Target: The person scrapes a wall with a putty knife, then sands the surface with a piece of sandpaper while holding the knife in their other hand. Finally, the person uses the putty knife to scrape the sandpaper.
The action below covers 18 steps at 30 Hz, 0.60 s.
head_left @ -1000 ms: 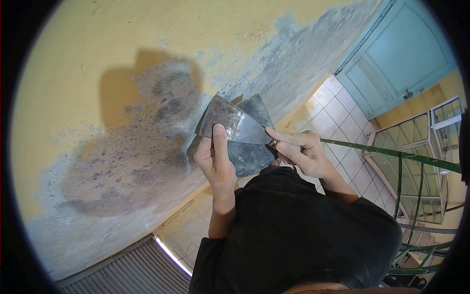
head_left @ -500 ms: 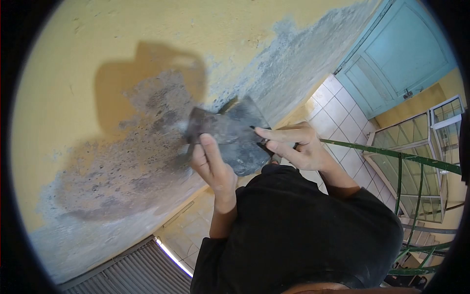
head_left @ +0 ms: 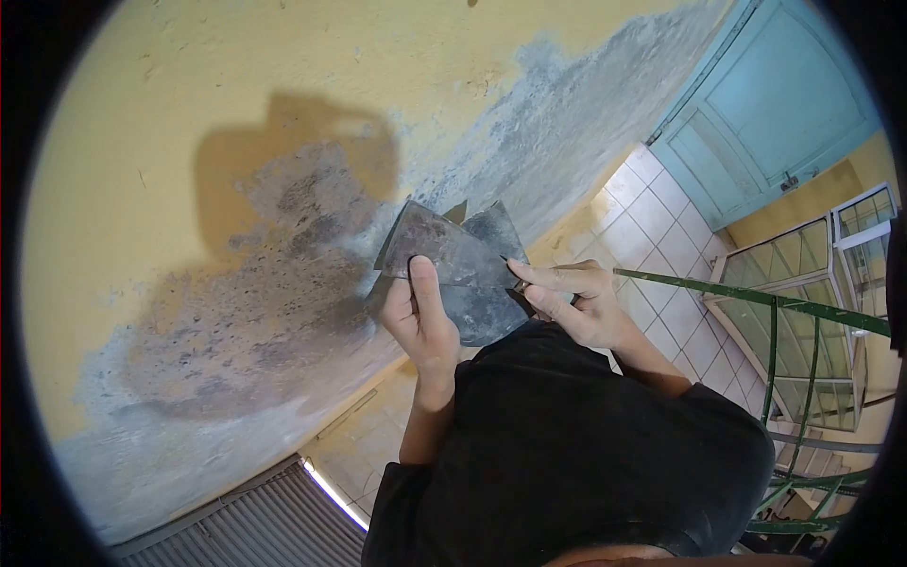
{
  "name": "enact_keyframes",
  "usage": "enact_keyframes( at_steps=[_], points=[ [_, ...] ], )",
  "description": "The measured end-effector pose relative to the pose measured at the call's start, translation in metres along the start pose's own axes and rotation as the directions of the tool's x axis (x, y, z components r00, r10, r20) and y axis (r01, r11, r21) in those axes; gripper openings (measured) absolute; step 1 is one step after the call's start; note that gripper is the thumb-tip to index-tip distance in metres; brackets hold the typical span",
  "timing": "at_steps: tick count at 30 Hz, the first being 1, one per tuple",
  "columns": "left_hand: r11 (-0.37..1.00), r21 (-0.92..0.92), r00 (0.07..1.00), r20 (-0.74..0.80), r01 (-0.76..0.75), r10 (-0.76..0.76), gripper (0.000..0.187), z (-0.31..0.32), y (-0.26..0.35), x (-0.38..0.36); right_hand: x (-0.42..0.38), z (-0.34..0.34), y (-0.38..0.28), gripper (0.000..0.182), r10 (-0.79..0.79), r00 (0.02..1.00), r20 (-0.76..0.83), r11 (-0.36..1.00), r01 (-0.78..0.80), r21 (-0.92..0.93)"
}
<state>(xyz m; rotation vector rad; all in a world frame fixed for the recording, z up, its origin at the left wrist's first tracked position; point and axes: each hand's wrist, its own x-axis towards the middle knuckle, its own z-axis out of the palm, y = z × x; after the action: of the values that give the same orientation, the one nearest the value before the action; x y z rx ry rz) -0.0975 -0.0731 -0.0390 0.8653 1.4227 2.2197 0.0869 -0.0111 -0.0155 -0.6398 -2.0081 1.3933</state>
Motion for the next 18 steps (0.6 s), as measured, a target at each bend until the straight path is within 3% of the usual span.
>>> enact_keyframes(
  at_steps=[5, 18],
  points=[
    [0.999, 0.038, 0.999, 0.004, -0.038, 0.038, 0.039, -0.0051, 0.0002, 0.0025, 0.0033, 0.0058, -0.0011, 0.034, -0.062, 0.998, -0.031, 0.998, 0.063, 0.019],
    [1.000, 0.009, 1.000, -0.011, -0.020, 0.020, 0.037, -0.0043, -0.0011, 0.0025, 0.0055, 0.0036, -0.0007, 0.035, -0.040, 0.999, 0.000, 0.999, 0.040, 0.023]
  ],
)
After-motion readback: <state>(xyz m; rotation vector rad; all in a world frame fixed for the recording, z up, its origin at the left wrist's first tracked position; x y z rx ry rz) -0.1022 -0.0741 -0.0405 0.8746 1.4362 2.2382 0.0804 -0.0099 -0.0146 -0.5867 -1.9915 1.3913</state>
